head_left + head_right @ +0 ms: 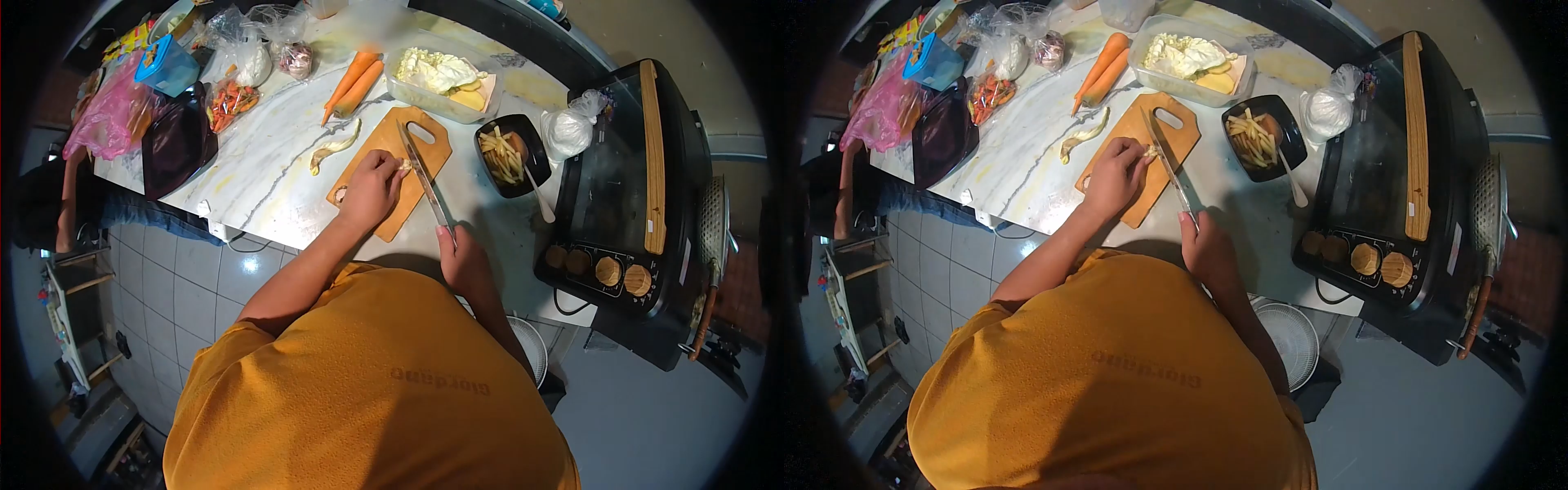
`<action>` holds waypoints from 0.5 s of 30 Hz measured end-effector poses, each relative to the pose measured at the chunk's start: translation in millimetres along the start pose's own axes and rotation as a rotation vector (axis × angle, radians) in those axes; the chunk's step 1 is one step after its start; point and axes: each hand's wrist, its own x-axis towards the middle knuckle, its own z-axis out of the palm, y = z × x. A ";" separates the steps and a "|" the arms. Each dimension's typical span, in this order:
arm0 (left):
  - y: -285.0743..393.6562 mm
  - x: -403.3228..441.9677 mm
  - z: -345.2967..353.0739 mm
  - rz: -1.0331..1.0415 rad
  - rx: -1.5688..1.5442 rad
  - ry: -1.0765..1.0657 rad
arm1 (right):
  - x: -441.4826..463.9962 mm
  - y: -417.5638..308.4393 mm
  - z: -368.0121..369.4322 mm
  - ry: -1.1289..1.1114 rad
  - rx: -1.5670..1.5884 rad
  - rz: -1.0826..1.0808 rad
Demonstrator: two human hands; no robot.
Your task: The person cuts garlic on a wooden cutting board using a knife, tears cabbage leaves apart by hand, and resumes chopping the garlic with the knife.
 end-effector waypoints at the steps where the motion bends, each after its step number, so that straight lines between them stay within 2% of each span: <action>1: -1.0 1.1 1.0 0.002 0.001 -0.002 | 1.9 0.8 1.4 0.001 0.002 0.000; 3: -1.7 1.8 2.3 0.049 0.008 0.032 | 4.7 4.1 5.4 -0.001 -0.013 -0.011; 13: -8.3 3.6 -1.4 0.021 0.006 -0.024 | 14.3 5.9 11.3 0.021 -0.042 -0.052; 15: -9.2 4.0 -0.2 0.091 -0.004 0.014 | 15.6 6.2 11.2 -0.009 -0.055 -0.046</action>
